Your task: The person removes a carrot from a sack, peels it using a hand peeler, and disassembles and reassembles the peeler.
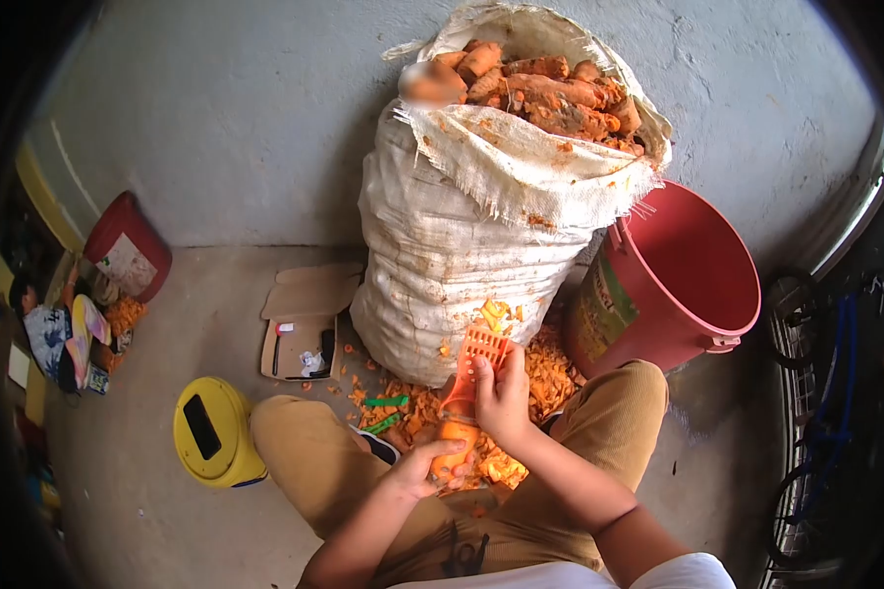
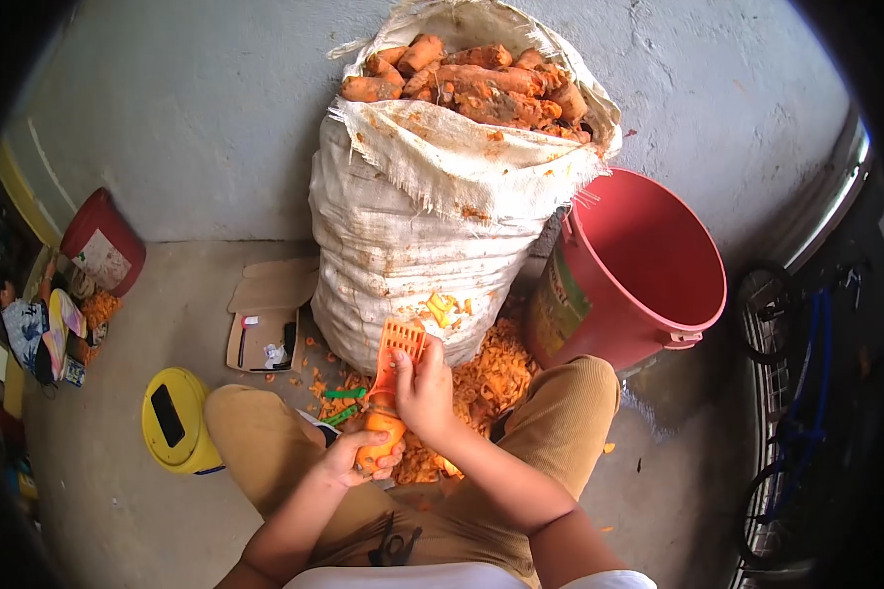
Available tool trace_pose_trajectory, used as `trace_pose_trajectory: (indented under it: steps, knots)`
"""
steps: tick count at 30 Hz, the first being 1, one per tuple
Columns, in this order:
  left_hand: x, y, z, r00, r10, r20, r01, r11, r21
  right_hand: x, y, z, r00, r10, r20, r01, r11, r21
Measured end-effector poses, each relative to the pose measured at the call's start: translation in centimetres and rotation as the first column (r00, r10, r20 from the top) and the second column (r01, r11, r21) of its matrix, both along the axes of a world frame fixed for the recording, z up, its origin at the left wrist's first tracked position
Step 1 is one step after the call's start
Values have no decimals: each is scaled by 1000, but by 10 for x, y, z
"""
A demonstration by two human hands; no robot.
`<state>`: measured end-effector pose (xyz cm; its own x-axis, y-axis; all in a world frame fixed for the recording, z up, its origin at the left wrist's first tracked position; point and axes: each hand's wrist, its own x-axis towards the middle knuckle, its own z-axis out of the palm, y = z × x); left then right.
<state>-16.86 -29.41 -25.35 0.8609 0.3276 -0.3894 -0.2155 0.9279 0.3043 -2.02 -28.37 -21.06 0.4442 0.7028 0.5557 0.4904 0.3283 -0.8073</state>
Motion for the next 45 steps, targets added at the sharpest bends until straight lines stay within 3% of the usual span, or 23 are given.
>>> trace_pose_trajectory:
  steps: [2,3,4,6,8,10,11,12,14,15,19,23,27,33,34,36,38,40,45]
  knots:
    - [-1,-1,0,1000,-10,7,10,1000,4,12,10,-15,994,-96,49,103,981,-166]
    - [-5,-2,3,1000,-5,-2,5,999,45,22,21,-24,983,-145,-109,128,981,-147]
    - [-8,-3,7,1000,0,-11,1,996,85,43,33,-33,959,-283,6,279,941,-191]
    - [-12,-12,12,998,-61,4,60,986,156,83,48,-51,884,-466,-45,460,883,-96]
    - [-13,-14,13,999,-52,15,49,988,148,94,46,-55,872,-387,-299,347,920,-180]
    - [-9,-10,9,1000,12,25,-14,998,64,79,39,-37,919,-327,-222,315,945,-89]
    - [-8,-8,6,999,23,38,-24,1000,13,72,38,-34,878,-192,-439,164,981,-101]
    - [-7,-5,6,998,22,50,-22,1000,1,65,37,-31,899,-139,-416,134,990,-39]
    - [-7,-2,5,997,28,66,-26,999,-31,54,23,2,811,36,-584,-191,960,-206]
    - [-8,-1,4,998,41,42,-41,999,-9,52,25,1,763,168,-624,-268,961,-70]
    - [-3,1,6,987,154,-42,-149,983,112,54,24,8,772,284,-569,-408,907,-100]
    - [17,-4,6,935,350,-63,-329,917,224,32,16,6,789,108,-605,-209,973,-99]
    - [29,-6,-1,914,396,-84,-366,897,246,19,12,4,726,4,-688,-119,986,-120]
    - [38,-12,1,889,457,-42,-422,850,316,12,12,-15,929,-72,-363,25,991,-132]
    - [38,-13,-2,889,456,-48,-418,849,324,14,12,-13,944,-91,-317,48,989,-142]
    - [36,-16,-11,888,456,-63,-410,846,340,33,26,-37,911,-151,-384,126,988,-88]
    - [31,-20,-6,894,446,-27,-398,822,408,62,34,-52,898,-307,-316,274,951,-145]
    - [27,-16,-2,901,433,-32,-375,814,443,71,29,-39,855,-274,-440,195,956,-218]
    - [30,-12,-3,858,497,-129,-370,773,515,22,12,0,798,39,-601,-50,999,-2]
